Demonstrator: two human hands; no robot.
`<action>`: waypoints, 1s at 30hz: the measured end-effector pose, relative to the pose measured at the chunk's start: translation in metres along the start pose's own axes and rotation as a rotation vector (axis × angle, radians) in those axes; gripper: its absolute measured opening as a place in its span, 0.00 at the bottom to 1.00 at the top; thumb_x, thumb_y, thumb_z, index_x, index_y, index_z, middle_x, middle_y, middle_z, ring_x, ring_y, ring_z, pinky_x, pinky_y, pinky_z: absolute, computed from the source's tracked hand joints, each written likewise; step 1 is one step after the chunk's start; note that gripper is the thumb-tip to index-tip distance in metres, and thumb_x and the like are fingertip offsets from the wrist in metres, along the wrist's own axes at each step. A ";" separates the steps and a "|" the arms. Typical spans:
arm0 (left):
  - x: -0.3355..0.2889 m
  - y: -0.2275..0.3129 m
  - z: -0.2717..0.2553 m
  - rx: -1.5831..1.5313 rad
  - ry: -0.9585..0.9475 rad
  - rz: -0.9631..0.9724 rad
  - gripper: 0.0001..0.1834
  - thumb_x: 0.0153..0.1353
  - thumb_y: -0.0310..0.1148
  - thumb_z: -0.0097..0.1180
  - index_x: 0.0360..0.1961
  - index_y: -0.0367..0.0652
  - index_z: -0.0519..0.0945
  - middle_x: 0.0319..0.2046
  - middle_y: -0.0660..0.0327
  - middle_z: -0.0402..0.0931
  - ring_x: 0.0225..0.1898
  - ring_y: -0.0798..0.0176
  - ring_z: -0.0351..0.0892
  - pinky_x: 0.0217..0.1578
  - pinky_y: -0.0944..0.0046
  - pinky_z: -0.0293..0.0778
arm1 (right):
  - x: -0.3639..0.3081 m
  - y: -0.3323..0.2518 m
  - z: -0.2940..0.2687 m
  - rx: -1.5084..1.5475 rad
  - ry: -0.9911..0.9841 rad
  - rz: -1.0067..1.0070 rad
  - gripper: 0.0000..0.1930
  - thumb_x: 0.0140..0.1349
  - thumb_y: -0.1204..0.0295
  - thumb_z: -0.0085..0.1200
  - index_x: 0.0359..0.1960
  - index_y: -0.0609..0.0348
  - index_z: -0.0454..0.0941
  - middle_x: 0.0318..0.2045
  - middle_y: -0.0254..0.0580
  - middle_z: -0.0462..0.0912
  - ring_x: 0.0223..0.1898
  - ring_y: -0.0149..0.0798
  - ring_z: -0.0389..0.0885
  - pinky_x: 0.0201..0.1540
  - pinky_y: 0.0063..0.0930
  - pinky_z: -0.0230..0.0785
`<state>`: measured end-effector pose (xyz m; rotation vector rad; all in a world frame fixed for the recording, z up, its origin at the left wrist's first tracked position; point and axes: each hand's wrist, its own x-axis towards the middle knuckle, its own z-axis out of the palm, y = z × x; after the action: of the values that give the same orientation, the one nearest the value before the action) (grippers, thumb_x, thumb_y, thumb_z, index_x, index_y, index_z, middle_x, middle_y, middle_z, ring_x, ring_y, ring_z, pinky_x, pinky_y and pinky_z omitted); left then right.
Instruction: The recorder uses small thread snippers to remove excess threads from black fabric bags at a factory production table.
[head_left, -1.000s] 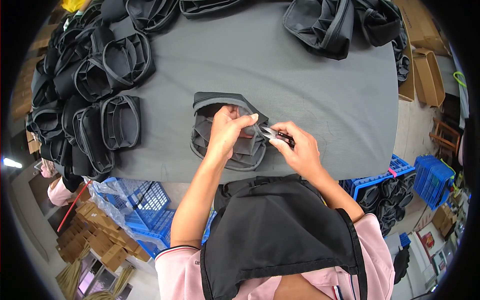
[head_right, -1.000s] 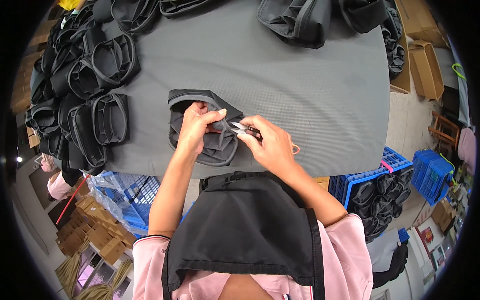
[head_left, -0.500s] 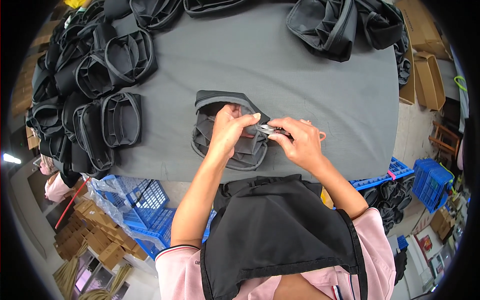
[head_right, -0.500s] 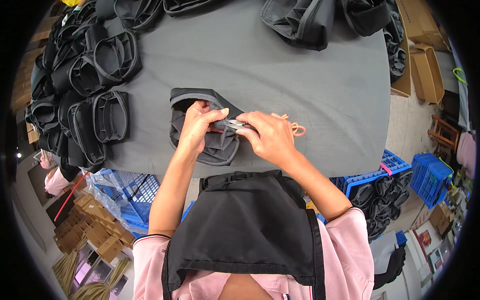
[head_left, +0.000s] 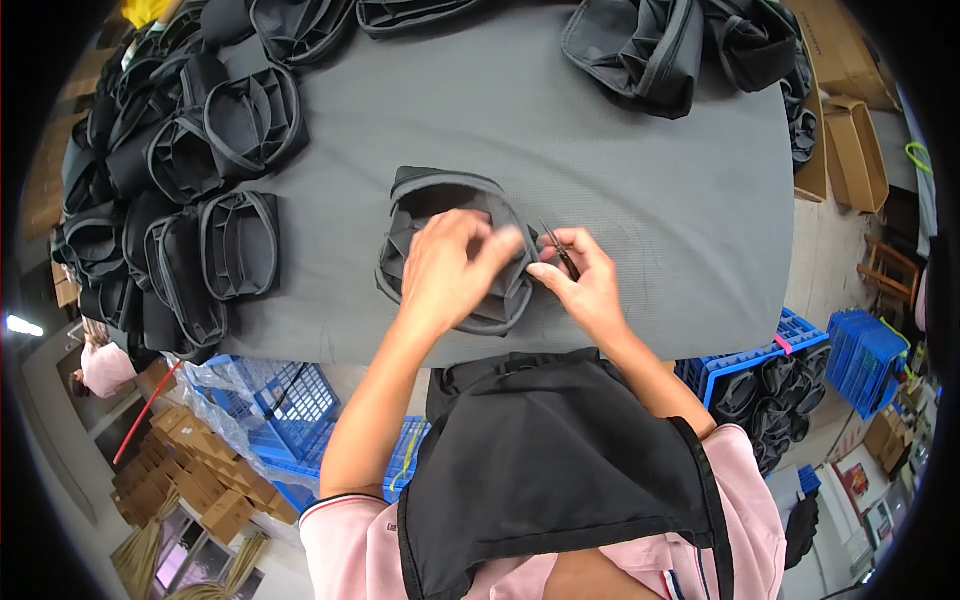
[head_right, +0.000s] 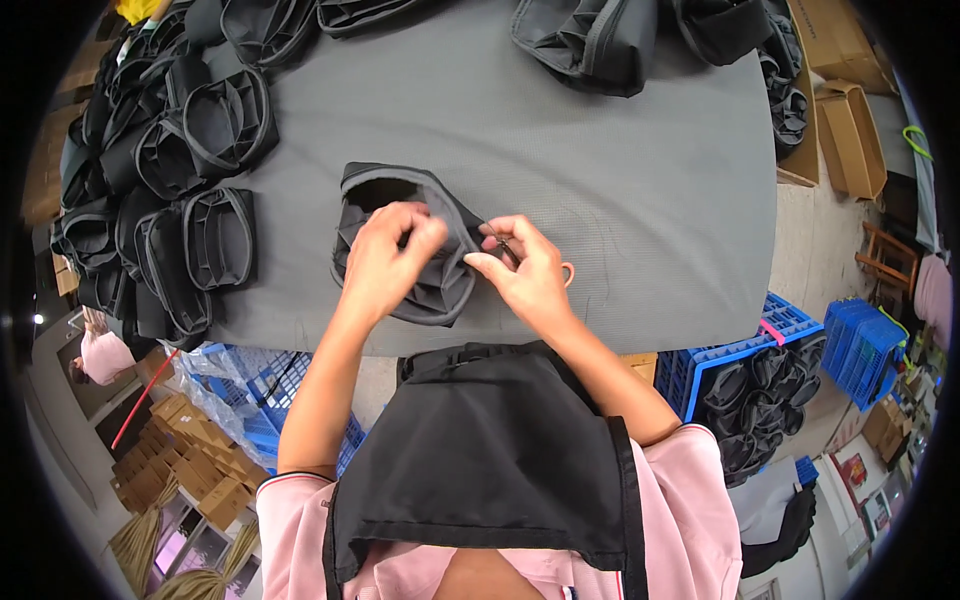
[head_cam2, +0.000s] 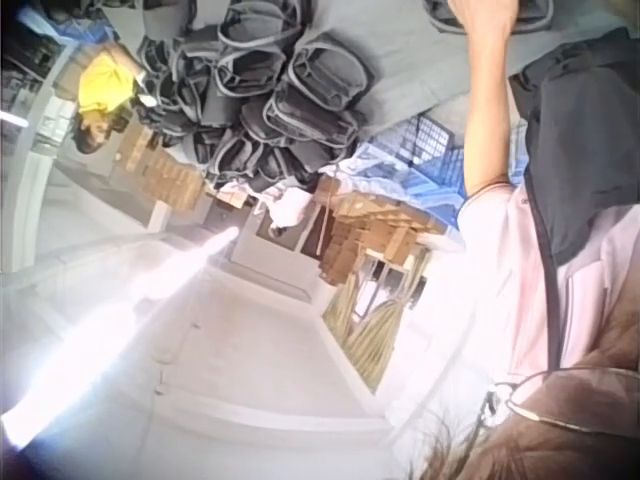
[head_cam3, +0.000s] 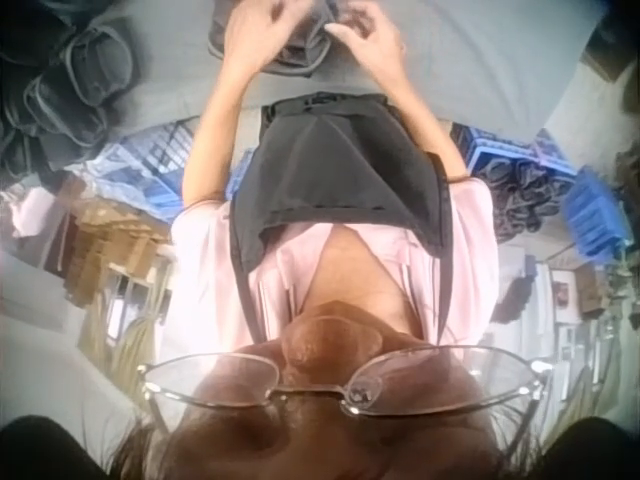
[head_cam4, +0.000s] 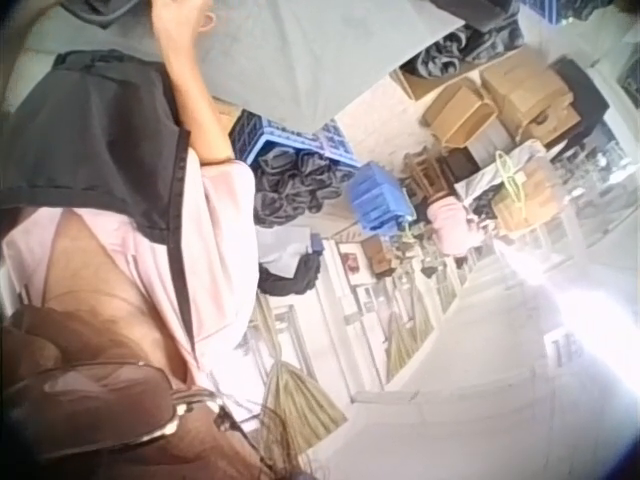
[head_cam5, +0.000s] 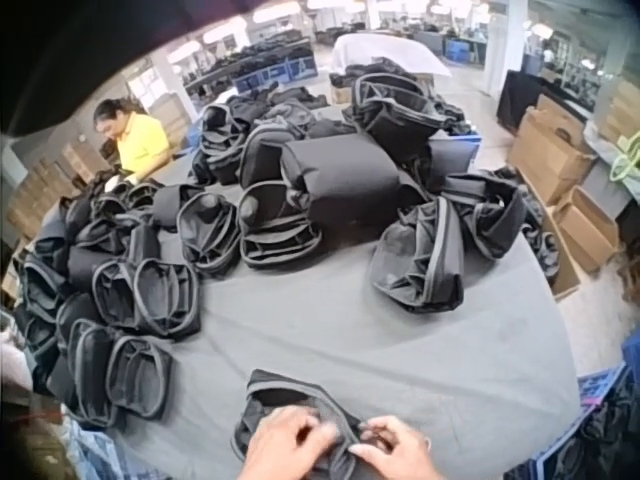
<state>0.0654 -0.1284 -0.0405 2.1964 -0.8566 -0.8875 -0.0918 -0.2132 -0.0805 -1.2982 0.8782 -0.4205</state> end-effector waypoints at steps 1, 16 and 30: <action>-0.007 0.001 -0.002 0.335 0.037 0.317 0.30 0.47 0.56 0.59 0.29 0.33 0.77 0.36 0.52 0.75 0.40 0.56 0.74 0.45 0.58 0.67 | 0.003 0.003 0.002 0.017 -0.055 0.140 0.14 0.49 0.75 0.63 0.37 0.64 0.74 0.29 0.34 0.78 0.27 0.24 0.74 0.30 0.19 0.68; 0.028 0.005 0.003 0.182 -0.293 -0.001 0.16 0.52 0.38 0.58 0.27 0.32 0.75 0.27 0.44 0.76 0.32 0.42 0.77 0.35 0.50 0.69 | 0.040 0.026 0.003 0.170 -0.119 0.345 0.12 0.54 0.72 0.59 0.38 0.65 0.77 0.26 0.34 0.78 0.25 0.22 0.71 0.27 0.19 0.64; 0.050 0.008 0.019 0.351 -0.297 -0.138 0.15 0.56 0.37 0.53 0.29 0.30 0.76 0.27 0.42 0.76 0.36 0.41 0.76 0.39 0.49 0.70 | 0.023 -0.011 -0.026 -0.953 -0.099 -0.536 0.11 0.49 0.72 0.59 0.35 0.55 0.75 0.26 0.34 0.76 0.21 0.40 0.73 0.25 0.29 0.63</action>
<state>0.0769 -0.1759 -0.0642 2.4851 -1.0778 -1.2315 -0.0951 -0.2497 -0.0777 -2.4361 0.6380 -0.3484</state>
